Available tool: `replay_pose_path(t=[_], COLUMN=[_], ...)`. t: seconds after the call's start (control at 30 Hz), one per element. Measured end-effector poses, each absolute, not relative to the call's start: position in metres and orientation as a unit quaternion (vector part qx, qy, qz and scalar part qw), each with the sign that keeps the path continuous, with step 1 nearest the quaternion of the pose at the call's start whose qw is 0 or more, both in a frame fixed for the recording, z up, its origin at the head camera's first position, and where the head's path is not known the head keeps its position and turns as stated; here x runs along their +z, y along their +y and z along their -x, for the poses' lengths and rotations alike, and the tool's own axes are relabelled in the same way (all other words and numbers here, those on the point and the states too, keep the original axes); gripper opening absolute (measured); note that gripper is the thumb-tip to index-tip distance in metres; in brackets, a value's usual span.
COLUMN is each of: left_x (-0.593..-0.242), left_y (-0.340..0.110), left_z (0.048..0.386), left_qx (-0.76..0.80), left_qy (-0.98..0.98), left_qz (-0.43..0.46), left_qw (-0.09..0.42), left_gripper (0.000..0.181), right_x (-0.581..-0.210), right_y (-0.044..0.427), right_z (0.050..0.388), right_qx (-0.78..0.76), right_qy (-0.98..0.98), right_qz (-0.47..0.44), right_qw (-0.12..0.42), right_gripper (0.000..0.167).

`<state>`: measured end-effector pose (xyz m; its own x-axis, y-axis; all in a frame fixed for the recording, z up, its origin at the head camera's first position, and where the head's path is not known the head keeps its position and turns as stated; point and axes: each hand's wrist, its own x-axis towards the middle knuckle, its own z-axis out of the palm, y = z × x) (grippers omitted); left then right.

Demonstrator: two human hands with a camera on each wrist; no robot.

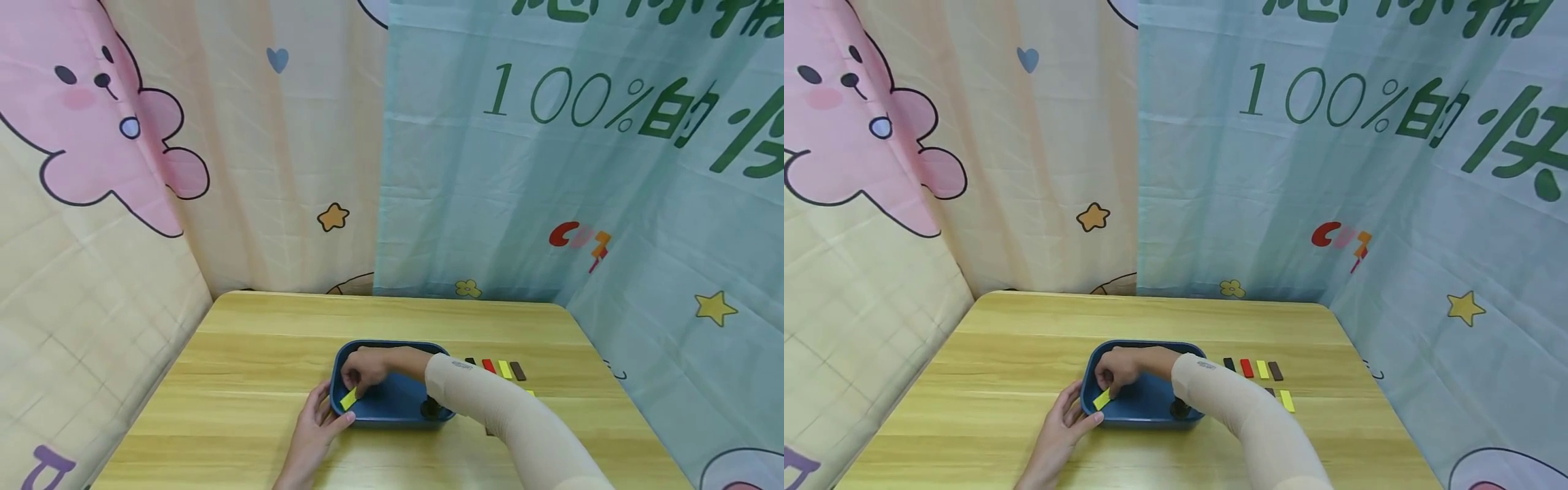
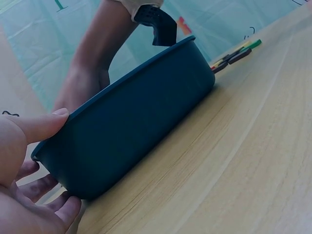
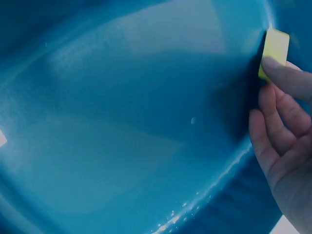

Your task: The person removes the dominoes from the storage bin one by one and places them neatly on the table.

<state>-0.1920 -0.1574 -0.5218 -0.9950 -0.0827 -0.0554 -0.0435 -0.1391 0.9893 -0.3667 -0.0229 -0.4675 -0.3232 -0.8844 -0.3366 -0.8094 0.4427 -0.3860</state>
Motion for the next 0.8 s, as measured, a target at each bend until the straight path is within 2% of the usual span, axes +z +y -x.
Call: replay_pose_path(t=[0.23,0.53,0.8], left_x=[-0.521,-0.519,-0.519], left_y=[-0.156,-0.155,-0.156], left_z=[0.187,0.190,0.191], left_qx=[-0.752,-0.746,-0.742], left_qy=[-0.657,-0.663,-0.668], left_qz=[-0.043,-0.059,-0.055], left_qw=[0.020,0.019,0.020], left_gripper=[0.080,0.083,0.084], right_x=[-0.449,-0.420,-0.417], right_y=[-0.008,0.023,0.071], right_z=[0.366,0.361,0.348], right_qx=[-0.108,-0.148,-0.254], right_qy=[0.806,0.831,0.840], right_qz=[0.516,0.484,0.437], right_qw=[0.269,0.230,0.200], right_gripper=[0.008,0.016,0.010])
